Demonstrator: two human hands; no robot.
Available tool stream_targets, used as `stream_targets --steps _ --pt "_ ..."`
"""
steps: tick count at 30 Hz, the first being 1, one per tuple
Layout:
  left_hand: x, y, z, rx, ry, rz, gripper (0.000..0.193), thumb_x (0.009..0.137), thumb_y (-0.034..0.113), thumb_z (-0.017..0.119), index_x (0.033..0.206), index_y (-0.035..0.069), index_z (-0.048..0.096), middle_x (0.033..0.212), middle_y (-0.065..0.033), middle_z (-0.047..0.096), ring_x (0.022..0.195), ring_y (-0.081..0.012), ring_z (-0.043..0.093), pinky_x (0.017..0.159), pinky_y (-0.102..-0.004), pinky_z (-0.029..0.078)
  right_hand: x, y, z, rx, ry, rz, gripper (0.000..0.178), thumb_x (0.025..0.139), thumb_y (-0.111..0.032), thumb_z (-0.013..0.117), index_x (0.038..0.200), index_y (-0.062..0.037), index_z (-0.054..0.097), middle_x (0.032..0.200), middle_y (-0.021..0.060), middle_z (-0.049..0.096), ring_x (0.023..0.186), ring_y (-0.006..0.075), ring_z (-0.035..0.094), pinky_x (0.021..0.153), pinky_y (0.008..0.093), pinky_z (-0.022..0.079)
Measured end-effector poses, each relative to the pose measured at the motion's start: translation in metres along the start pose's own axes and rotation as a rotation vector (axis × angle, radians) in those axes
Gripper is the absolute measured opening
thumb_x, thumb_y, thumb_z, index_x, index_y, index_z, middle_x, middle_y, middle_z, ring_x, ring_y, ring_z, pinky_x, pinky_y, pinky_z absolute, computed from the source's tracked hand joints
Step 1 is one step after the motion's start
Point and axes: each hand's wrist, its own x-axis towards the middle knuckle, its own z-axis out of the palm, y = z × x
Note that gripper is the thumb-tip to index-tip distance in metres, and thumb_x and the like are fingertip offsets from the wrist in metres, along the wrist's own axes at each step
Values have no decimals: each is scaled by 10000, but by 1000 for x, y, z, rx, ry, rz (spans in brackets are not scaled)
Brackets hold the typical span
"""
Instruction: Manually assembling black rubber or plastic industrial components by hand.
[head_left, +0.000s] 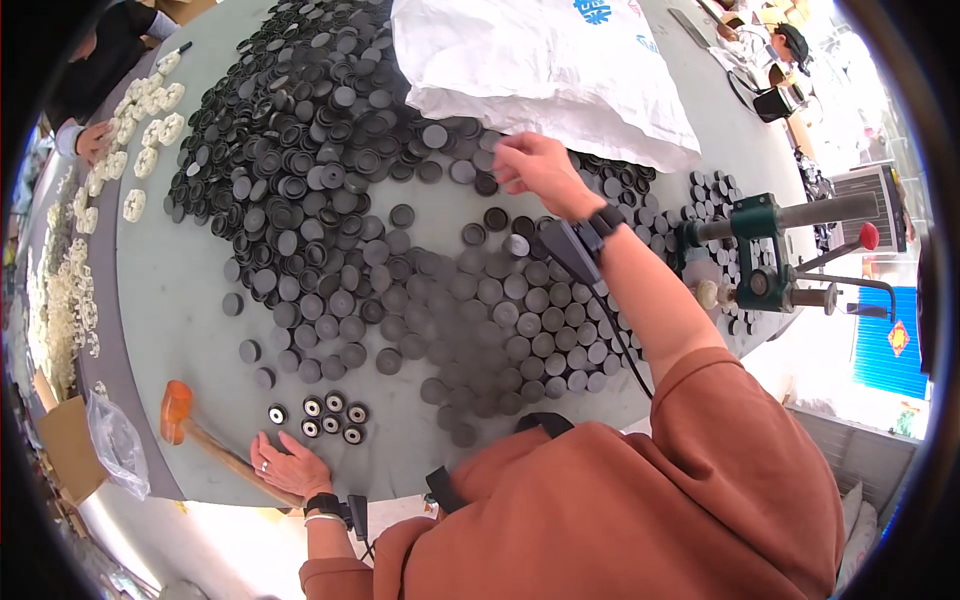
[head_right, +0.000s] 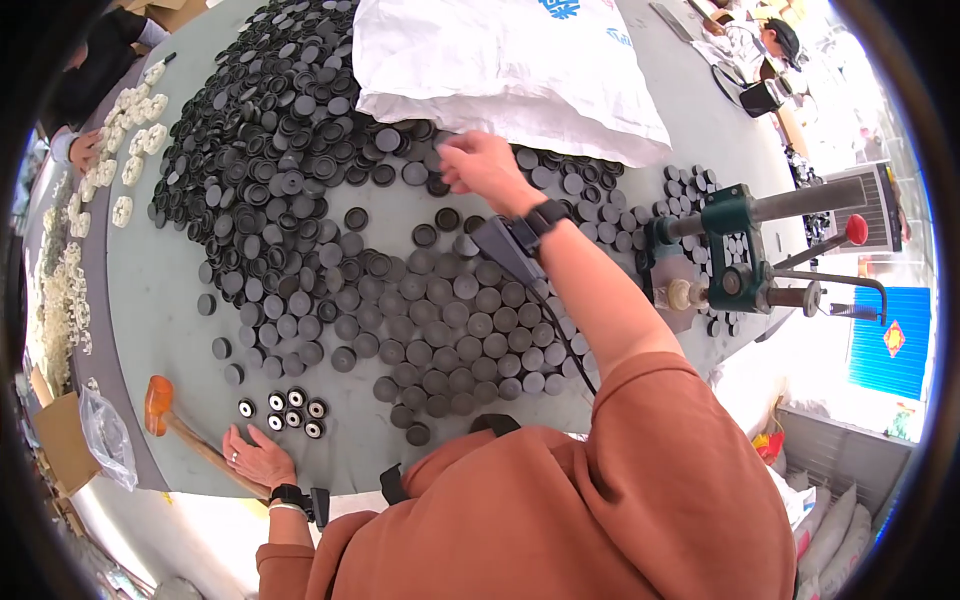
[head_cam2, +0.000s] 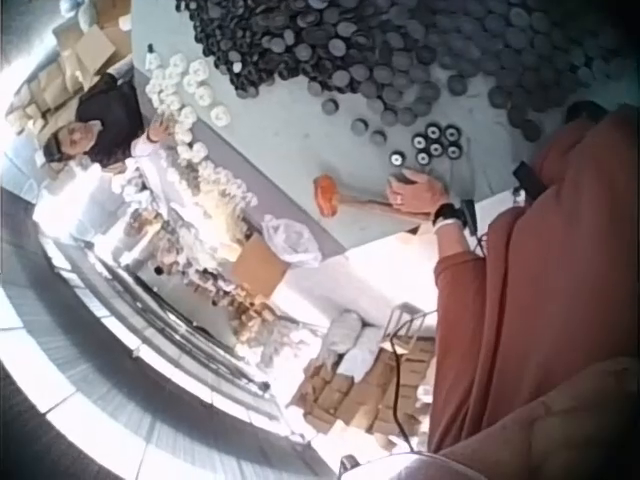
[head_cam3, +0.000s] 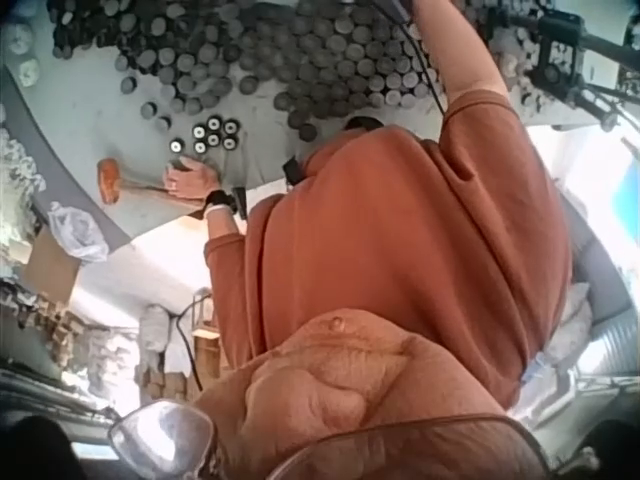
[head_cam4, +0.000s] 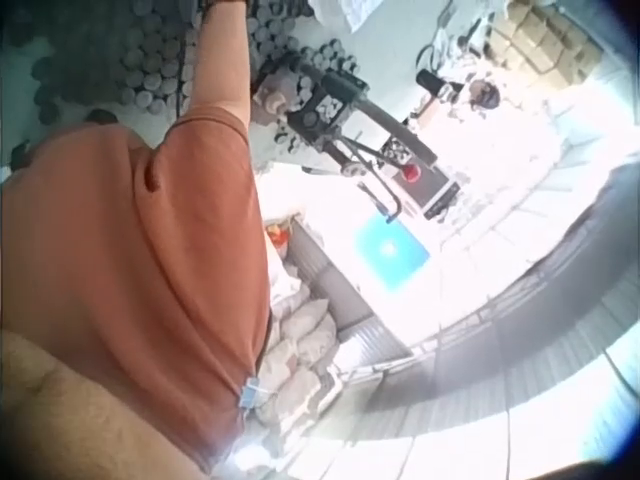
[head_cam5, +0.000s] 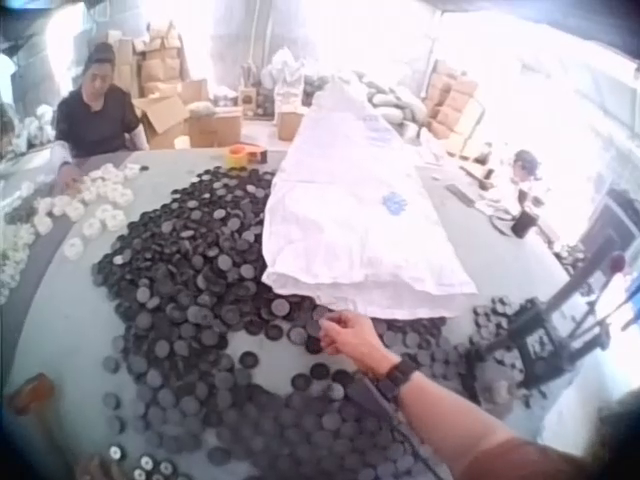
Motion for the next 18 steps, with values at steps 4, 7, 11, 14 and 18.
stream_targets --steps 4,7,11,14,18 --pt "1 3 1 12 -12 -21 405 888 317 462 1159 20 506 1207 -110 456 1146 -284 405 955 -419 310 0 21 15 -235 34 -169 259 819 -208 596 948 12 641 794 92 655 723 155 625 626 283 505" --pt "1 0 2 4 -7 -12 410 889 322 461 1164 21 502 1211 -112 452 1149 -285 404 962 -420 300 4 13 67 -418 3 -490 231 765 -232 618 891 -43 663 780 130 656 706 262 628 667 340 496" --pt "-1 0 -4 -3 -40 -45 414 888 328 459 1174 30 497 1227 -105 445 1165 -281 398 985 -423 280 30 5 142 -664 -25 -738 272 768 -227 624 912 4 606 852 179 613 846 332 596 728 391 494" --pt "3 4 -6 -51 -84 -72 413 888 330 457 1181 41 494 1242 -96 438 1179 -276 391 1009 -425 259 49 12 161 -894 8 -687 297 786 -226 623 967 7 600 761 159 614 815 307 602 705 415 489" --pt "3 8 -5 -52 -53 -42 400 891 313 459 1172 32 501 1232 -108 453 1164 -281 402 991 -416 270 52 10 144 -850 -22 -657 295 785 -162 569 1006 33 576 814 209 616 803 342 614 723 410 501"
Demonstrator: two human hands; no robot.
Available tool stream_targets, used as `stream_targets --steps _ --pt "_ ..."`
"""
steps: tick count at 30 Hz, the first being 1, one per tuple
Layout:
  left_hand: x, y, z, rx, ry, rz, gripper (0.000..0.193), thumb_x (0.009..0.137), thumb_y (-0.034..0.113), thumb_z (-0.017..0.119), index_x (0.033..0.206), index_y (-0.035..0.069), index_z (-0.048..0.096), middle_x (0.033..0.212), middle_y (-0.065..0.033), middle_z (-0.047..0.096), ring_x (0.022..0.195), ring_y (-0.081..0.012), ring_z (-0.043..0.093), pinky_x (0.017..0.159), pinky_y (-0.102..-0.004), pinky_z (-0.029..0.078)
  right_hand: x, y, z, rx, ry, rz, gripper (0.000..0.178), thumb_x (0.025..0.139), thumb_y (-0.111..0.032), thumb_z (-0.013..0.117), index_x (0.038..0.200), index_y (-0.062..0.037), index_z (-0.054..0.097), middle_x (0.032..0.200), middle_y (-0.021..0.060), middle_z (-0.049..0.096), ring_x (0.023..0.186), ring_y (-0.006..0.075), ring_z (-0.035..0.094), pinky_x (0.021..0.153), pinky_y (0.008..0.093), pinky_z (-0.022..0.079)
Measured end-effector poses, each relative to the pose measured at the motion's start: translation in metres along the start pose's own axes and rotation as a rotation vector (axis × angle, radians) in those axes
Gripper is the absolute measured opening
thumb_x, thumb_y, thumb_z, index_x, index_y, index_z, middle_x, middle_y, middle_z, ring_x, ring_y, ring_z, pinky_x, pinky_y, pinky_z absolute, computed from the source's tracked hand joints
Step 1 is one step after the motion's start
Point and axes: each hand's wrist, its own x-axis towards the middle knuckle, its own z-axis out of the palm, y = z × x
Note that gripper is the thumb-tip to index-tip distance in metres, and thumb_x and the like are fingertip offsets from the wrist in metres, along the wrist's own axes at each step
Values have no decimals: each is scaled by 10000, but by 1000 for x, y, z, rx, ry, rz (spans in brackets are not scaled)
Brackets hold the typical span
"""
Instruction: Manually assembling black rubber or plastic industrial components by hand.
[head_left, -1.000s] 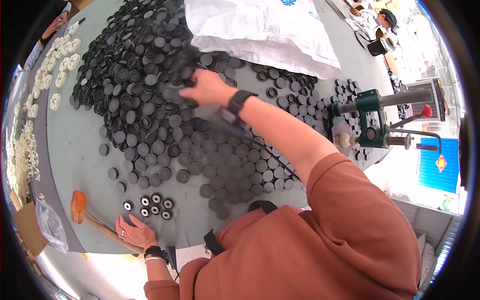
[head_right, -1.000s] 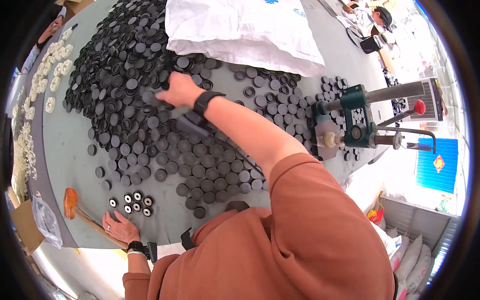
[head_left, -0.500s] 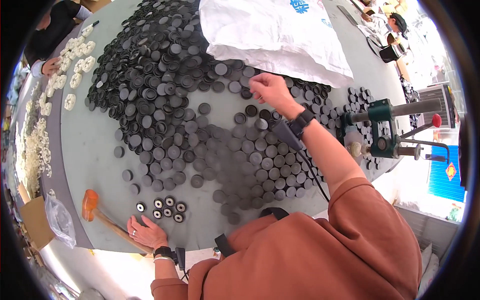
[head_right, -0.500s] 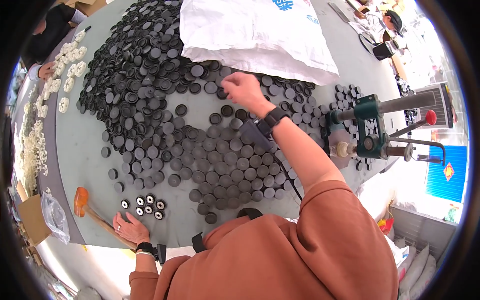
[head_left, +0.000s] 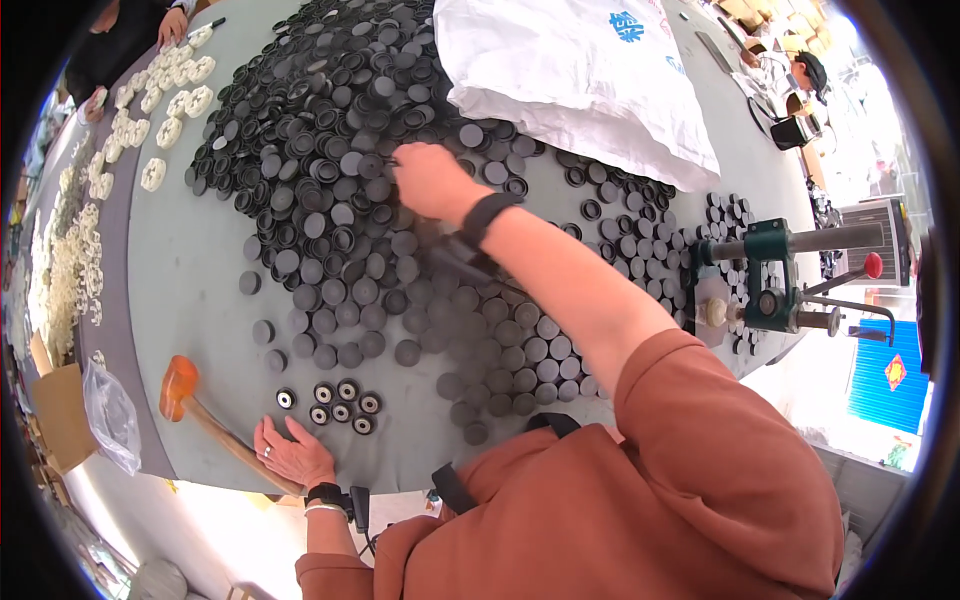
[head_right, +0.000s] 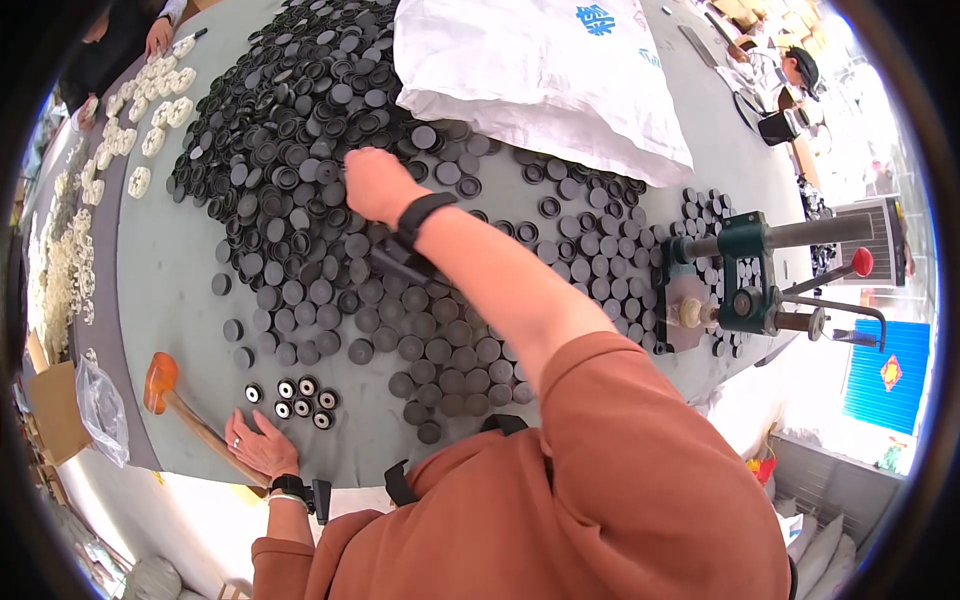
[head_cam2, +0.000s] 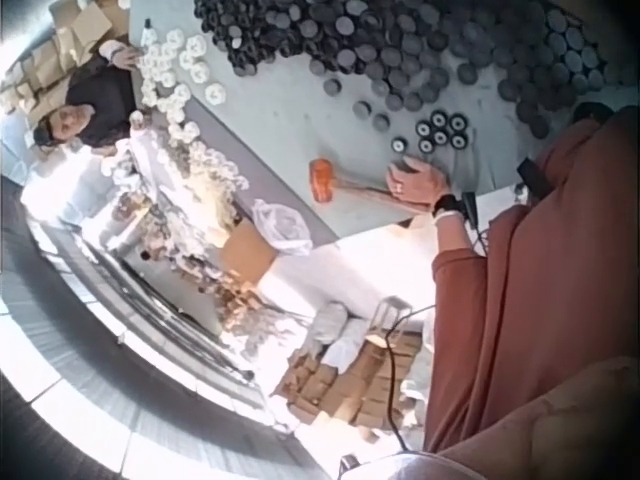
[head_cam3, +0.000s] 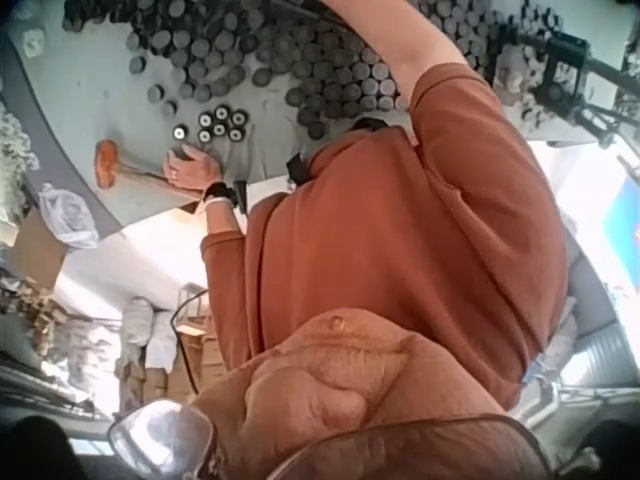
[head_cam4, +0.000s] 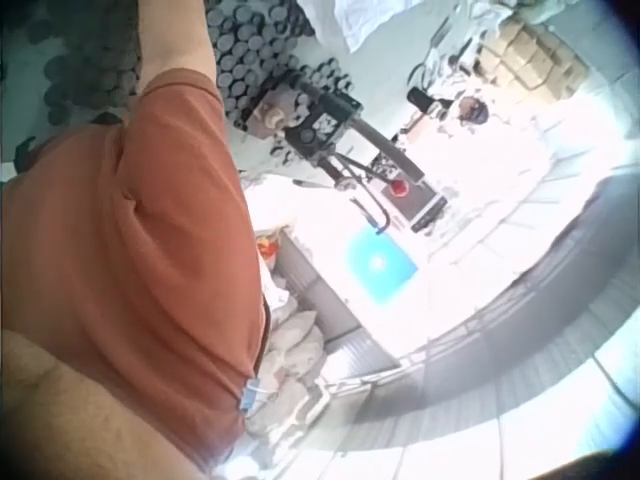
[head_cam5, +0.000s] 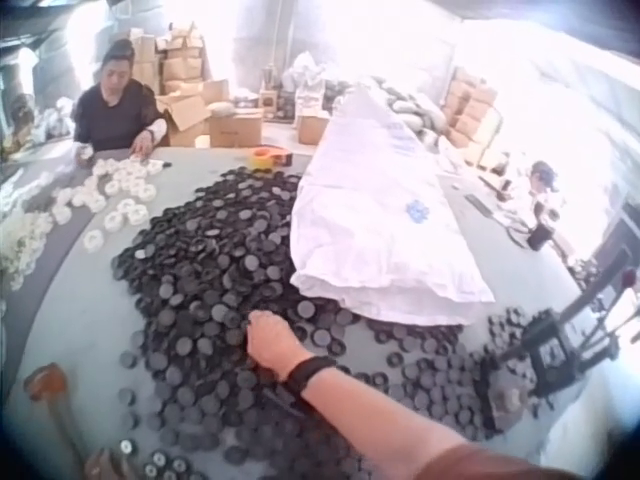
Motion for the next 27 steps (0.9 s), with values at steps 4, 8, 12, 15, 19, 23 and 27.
stream_targets --steps 4,8,12,15,19,23,27 --pt "-3 -11 -1 46 49 43 391 897 304 460 1163 22 508 1221 -121 468 1144 -291 418 958 -410 297 -38 -11 -56 879 -471 436 251 882 -102 492 1073 52 548 807 104 611 726 156 625 635 269 522" --pt "-1 -9 1 35 19 25 412 884 320 467 1171 27 507 1227 -108 456 1166 -279 403 978 -414 283 -72 -7 -74 1256 -593 488 224 921 -117 468 1094 17 515 871 77 591 708 138 599 601 255 512" --pt "-1 -8 2 48 10 27 413 888 327 461 1172 29 508 1222 -104 460 1160 -276 408 967 -412 298 -94 -11 -66 1862 -705 594 189 922 -174 504 1049 -35 519 878 62 582 697 128 581 599 256 488" --pt "-1 -6 0 44 1 13 418 891 333 457 1175 31 506 1225 -103 458 1160 -272 412 968 -415 298 -103 -15 -62 1922 -692 584 238 924 -159 499 1123 -31 522 911 58 562 738 113 511 568 221 396" --pt "-2 -10 3 50 17 30 423 892 336 459 1181 30 501 1232 -104 451 1159 -273 413 968 -417 296 -106 -21 -62 1915 -675 568 234 907 -128 521 1122 -34 526 928 59 563 730 102 503 579 213 392" --pt "-2 -10 2 38 18 24 421 890 329 464 1184 29 498 1230 -107 449 1153 -281 410 963 -416 299 -103 -20 -67 1674 -591 574 249 889 -85 532 1130 -26 526 923 53 571 730 89 518 584 205 401" --pt "-3 -10 2 27 13 11 416 888 324 470 1179 28 499 1221 -110 452 1146 -287 409 953 -413 308 -86 -17 -70 984 -341 462 263 884 -71 511 1135 -2 547 825 47 600 670 102 587 551 226 466"
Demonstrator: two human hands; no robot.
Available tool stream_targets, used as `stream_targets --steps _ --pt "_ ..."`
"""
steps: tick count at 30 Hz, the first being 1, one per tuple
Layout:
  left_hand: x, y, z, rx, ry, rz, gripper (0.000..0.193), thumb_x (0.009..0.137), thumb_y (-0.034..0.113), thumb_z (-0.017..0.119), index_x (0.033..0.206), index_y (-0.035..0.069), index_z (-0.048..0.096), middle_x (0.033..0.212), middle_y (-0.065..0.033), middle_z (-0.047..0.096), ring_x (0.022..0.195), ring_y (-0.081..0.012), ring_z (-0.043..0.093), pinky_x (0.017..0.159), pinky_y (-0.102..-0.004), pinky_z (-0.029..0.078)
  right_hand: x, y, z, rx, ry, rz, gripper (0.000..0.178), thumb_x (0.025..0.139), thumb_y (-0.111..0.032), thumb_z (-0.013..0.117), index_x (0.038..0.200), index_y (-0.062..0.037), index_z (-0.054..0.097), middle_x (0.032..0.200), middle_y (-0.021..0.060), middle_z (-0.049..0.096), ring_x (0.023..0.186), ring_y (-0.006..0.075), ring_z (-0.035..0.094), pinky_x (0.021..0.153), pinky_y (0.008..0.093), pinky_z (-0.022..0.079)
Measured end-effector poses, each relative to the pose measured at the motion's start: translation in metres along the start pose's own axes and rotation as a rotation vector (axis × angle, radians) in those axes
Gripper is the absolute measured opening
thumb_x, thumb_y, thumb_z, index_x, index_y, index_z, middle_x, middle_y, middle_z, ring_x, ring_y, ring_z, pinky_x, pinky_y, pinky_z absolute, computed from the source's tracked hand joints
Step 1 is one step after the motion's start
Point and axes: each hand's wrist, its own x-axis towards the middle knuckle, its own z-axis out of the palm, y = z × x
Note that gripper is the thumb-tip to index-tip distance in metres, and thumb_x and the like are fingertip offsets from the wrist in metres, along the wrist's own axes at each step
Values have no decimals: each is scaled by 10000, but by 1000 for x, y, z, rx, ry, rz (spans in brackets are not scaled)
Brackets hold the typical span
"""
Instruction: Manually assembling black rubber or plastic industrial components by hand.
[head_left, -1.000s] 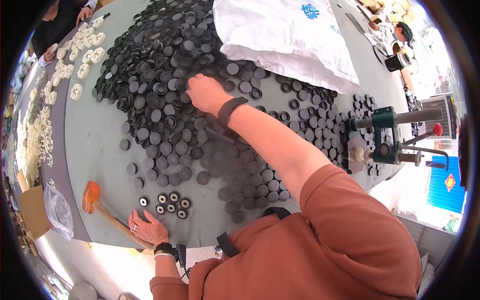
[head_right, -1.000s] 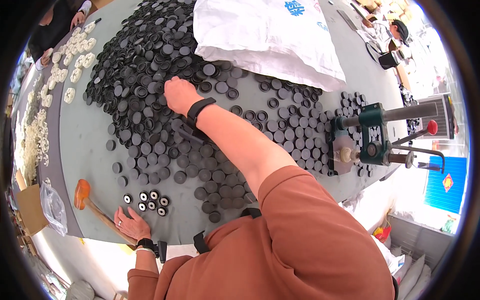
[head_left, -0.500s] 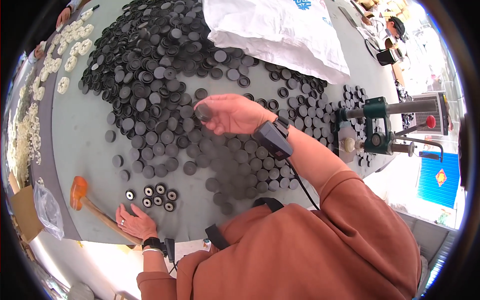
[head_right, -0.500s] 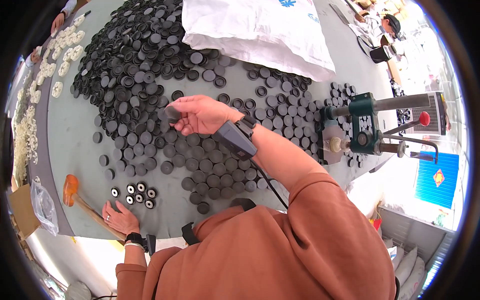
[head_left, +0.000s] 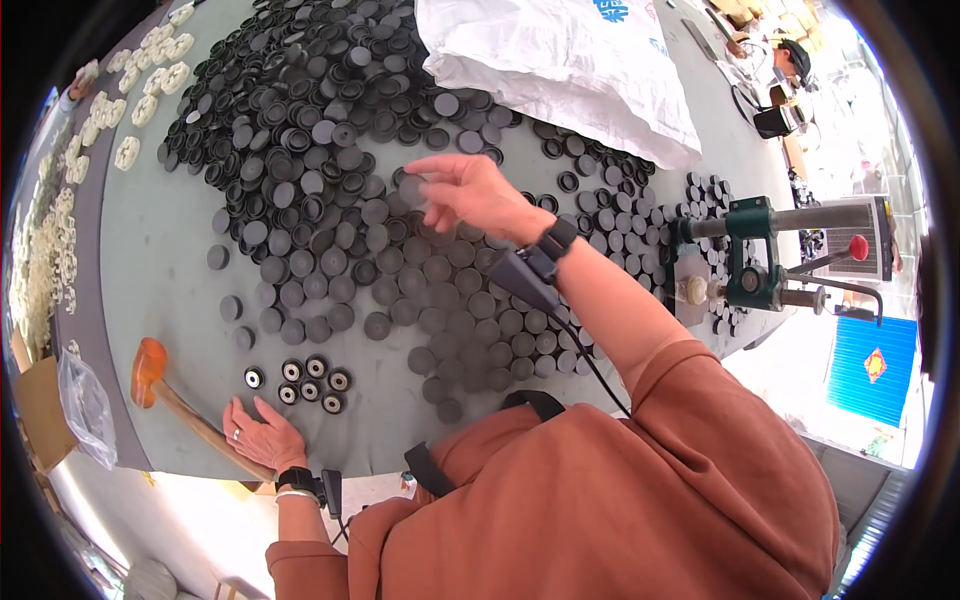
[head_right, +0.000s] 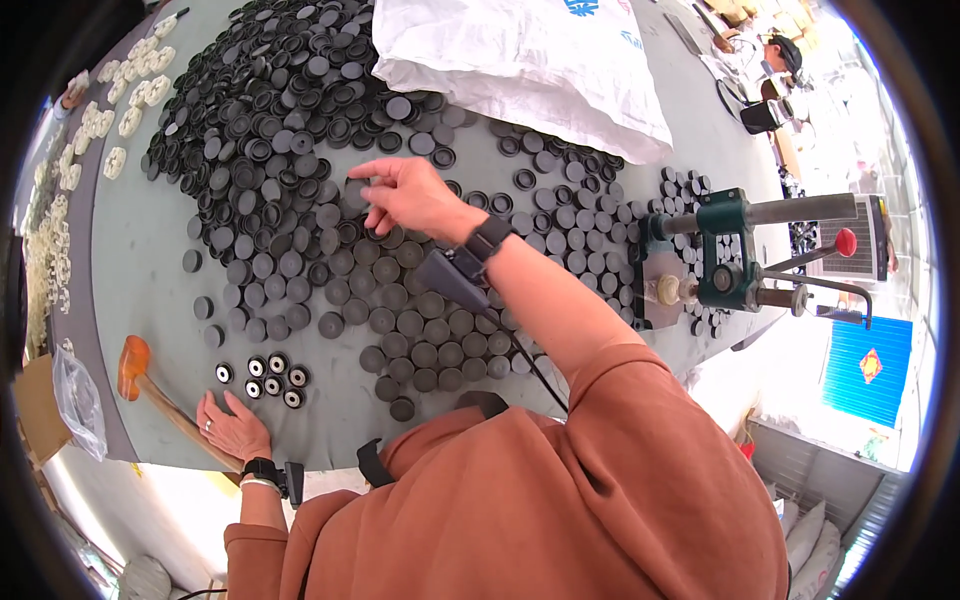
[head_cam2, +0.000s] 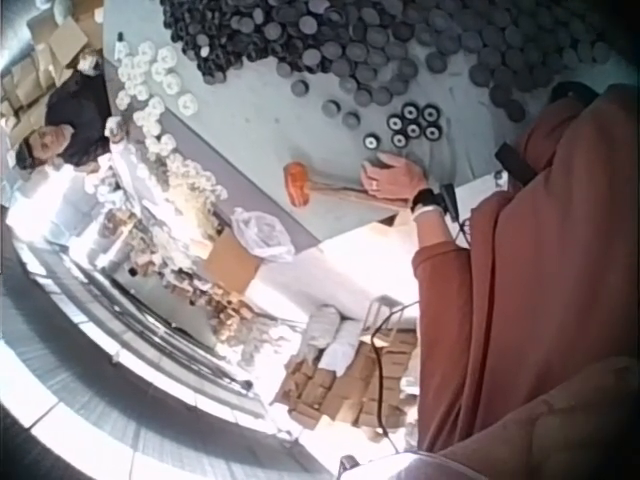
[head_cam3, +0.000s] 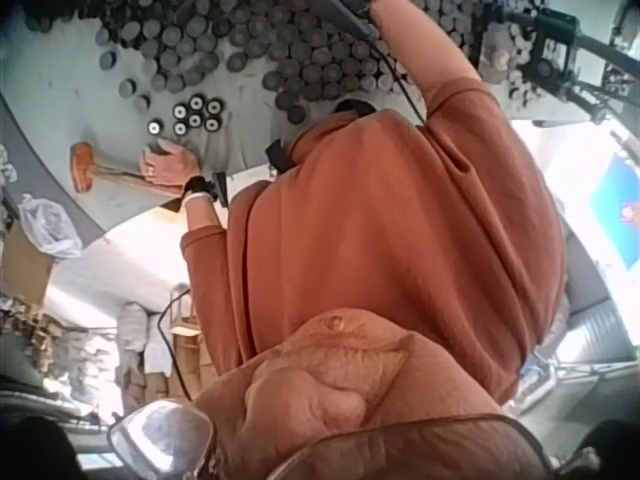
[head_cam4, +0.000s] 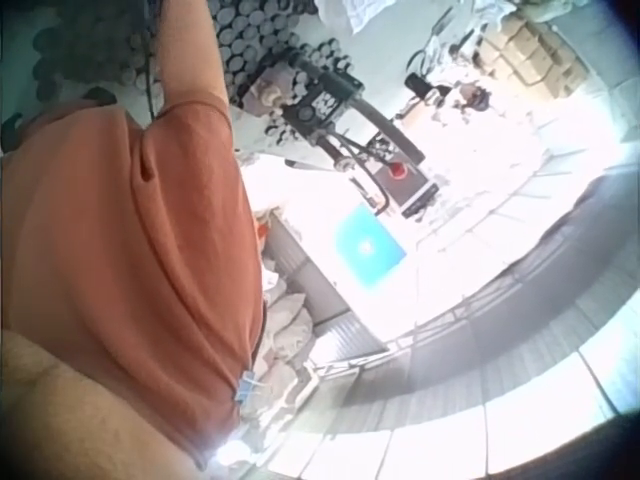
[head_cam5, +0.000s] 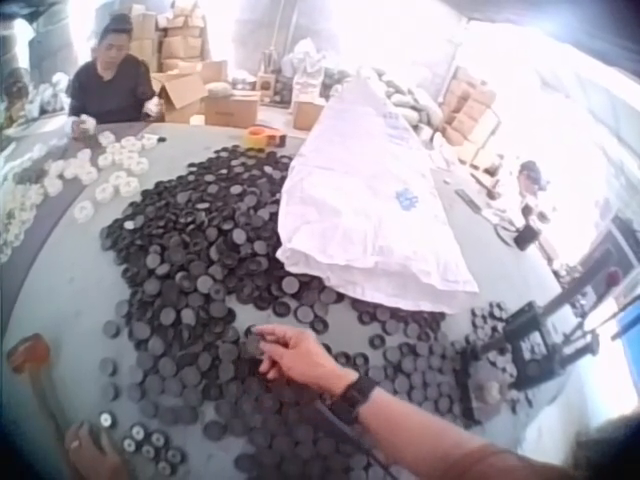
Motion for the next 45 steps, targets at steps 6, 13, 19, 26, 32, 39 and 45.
stream_targets --steps 6,13,19,26,32,39,45 --pt "1 2 0 4 2 5 406 903 334 450 1171 36 511 1226 -97 463 1159 -263 417 969 -408 299 20 27 -29 -655 253 -280 347 740 -107 607 1080 -42 588 880 185 631 783 321 624 707 373 503" --pt "1 -1 2 11 32 22 408 886 320 479 1176 35 512 1213 -93 459 1131 -270 418 922 -400 334 25 28 -36 -1117 420 -389 338 723 -153 652 1038 -48 586 966 152 557 917 329 563 751 403 482" --pt "2 3 2 9 29 17 408 887 322 478 1176 35 512 1216 -93 459 1128 -269 423 922 -398 334 52 25 -33 -1347 262 -404 252 717 -171 670 912 -21 616 960 134 561 944 292 552 748 393 486" --pt "1 -4 4 13 15 34 414 892 327 461 1179 32 509 1228 -106 458 1149 -279 414 947 -408 314 35 15 -41 654 -167 191 207 873 -156 588 919 42 550 930 141 567 734 137 548 656 290 496" --pt "0 -1 2 16 40 24 394 882 303 483 1158 23 518 1205 -126 476 1147 -286 422 949 -414 324 31 24 -38 814 -153 236 181 887 -122 564 941 46 526 923 155 565 713 129 552 663 279 495" --pt "3 0 1 4 59 49 373 853 287 537 1124 31 528 1162 -134 507 1112 -294 445 951 -426 337 3 -1 31 201 -230 89 300 834 -155 631 1046 47 562 908 75 616 751 121 575 698 255 480" --pt "2 2 4 -41 57 -15 375 853 305 529 1143 68 532 1201 -77 472 1112 -279 426 945 -401 323 -36 32 131 -639 -353 -507 283 715 -147 682 950 -10 603 842 131 581 784 285 582 706 354 487"
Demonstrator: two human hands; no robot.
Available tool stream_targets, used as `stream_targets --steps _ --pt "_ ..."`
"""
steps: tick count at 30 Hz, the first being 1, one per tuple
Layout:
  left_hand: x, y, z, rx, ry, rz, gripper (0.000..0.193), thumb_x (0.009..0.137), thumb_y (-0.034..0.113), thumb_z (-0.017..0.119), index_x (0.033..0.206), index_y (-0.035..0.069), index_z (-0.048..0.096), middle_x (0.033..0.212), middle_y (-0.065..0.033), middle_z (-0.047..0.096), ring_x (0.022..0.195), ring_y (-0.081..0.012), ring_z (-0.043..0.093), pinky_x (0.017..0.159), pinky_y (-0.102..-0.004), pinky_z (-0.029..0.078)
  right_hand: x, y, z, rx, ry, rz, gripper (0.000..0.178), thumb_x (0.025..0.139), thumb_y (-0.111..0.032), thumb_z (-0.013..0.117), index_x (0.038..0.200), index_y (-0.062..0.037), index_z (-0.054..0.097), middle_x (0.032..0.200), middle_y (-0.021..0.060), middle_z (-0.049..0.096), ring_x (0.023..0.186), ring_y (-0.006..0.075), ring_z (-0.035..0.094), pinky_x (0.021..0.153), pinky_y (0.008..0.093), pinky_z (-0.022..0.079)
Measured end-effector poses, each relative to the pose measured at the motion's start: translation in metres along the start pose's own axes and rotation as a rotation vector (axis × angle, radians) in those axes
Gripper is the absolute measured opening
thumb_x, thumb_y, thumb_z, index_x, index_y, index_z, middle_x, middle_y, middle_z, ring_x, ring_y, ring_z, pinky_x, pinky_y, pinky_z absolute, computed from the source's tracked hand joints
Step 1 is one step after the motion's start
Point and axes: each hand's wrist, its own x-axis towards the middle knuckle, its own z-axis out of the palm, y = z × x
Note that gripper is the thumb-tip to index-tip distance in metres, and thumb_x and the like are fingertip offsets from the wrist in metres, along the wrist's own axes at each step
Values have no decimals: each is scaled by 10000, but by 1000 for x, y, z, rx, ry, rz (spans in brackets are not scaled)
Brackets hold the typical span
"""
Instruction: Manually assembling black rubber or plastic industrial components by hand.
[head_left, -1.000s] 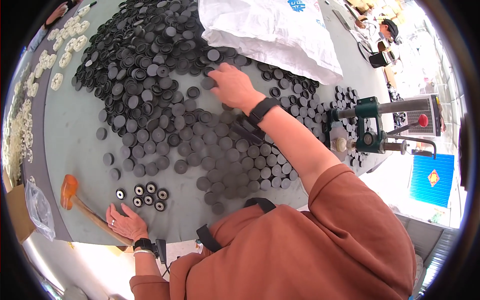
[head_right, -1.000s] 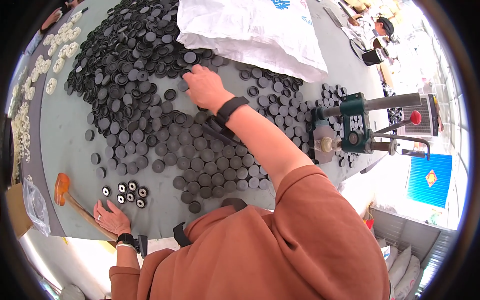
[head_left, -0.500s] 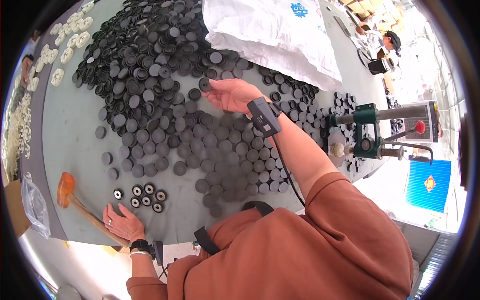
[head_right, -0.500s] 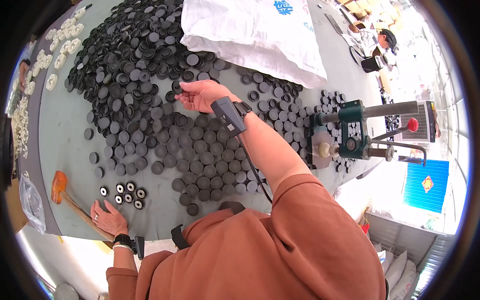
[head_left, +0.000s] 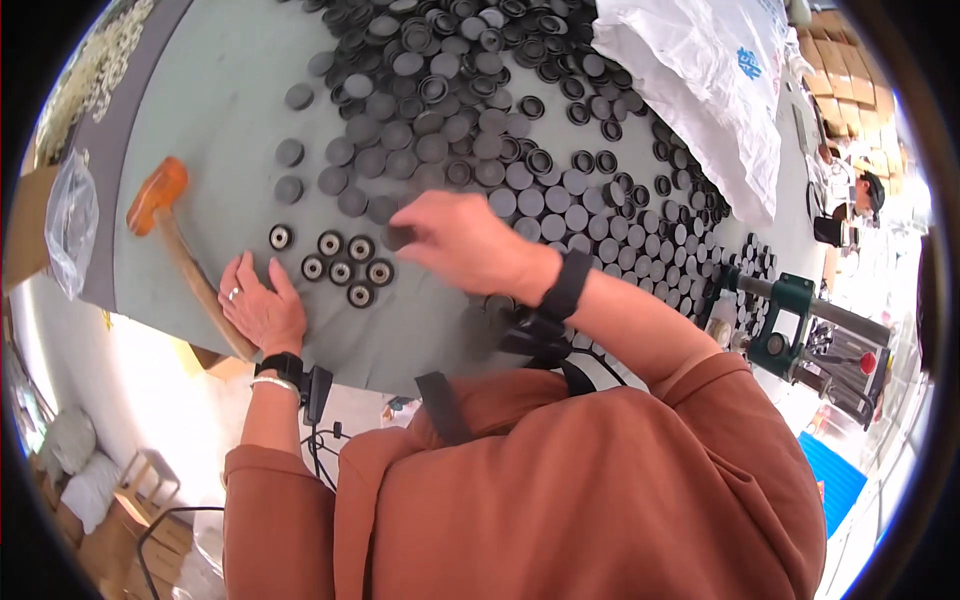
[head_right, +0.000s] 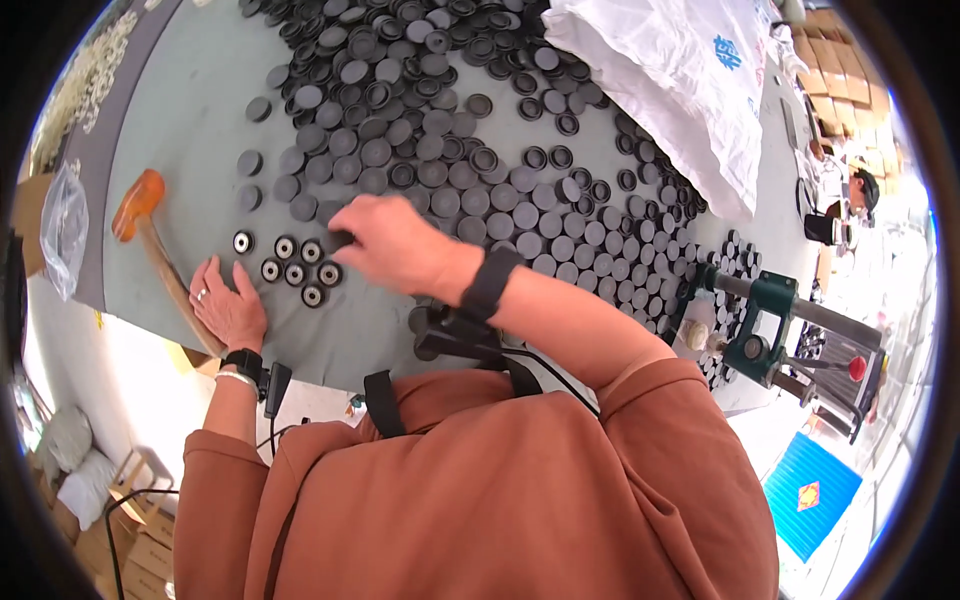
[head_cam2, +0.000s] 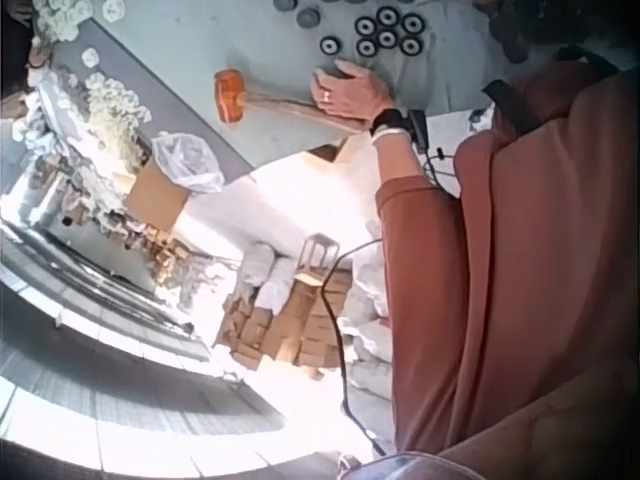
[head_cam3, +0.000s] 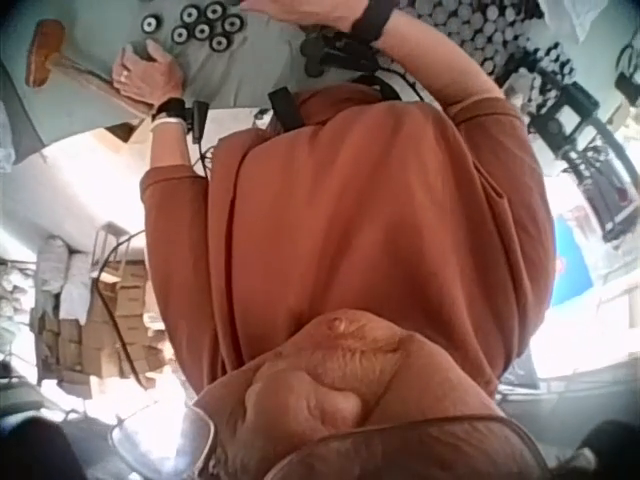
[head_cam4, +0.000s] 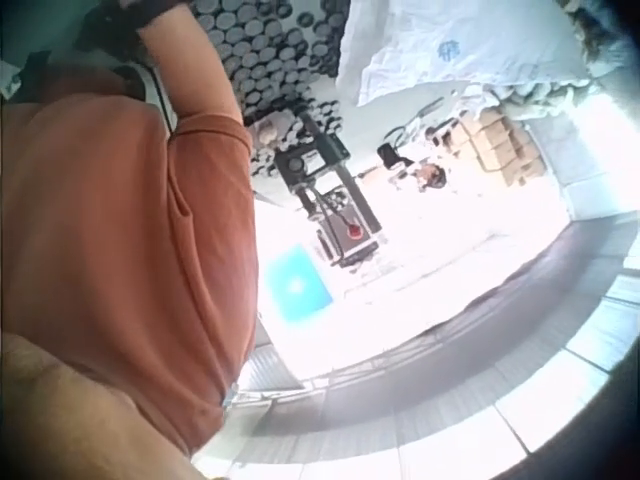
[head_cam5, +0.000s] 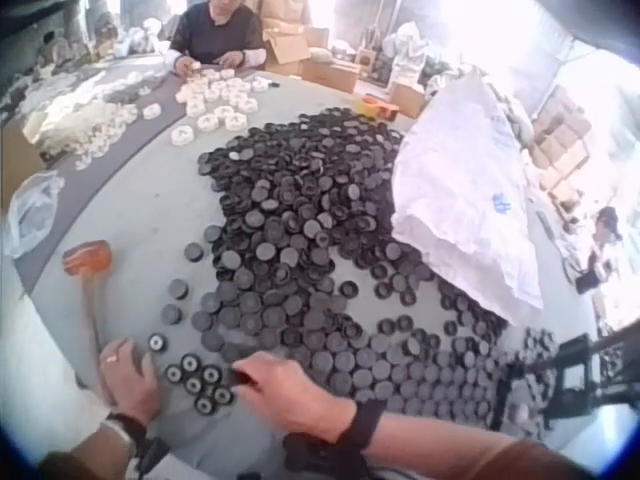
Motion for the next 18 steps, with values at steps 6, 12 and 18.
stream_targets --steps 6,12,18 --pt "-1 -5 -4 -13 13 -17 380 844 309 545 1144 75 538 1193 -59 464 1095 -265 433 928 -392 337 -14 8 59 -315 -55 -282 239 725 -90 585 955 -21 593 901 103 538 888 268 530 740 360 461" --pt "-2 -7 2 -37 33 -15 375 840 306 555 1140 81 548 1185 -50 462 1085 -259 440 922 -386 346 -18 15 70 -626 -89 -445 335 685 -96 548 990 41 572 965 130 533 863 251 512 727 342 436" --pt "0 0 -2 -32 28 -15 378 852 310 542 1151 78 538 1192 -62 473 1104 -266 440 920 -396 350 -22 3 75 -872 -150 -495 297 658 -111 558 878 81 610 1040 218 533 922 303 501 739 357 408"
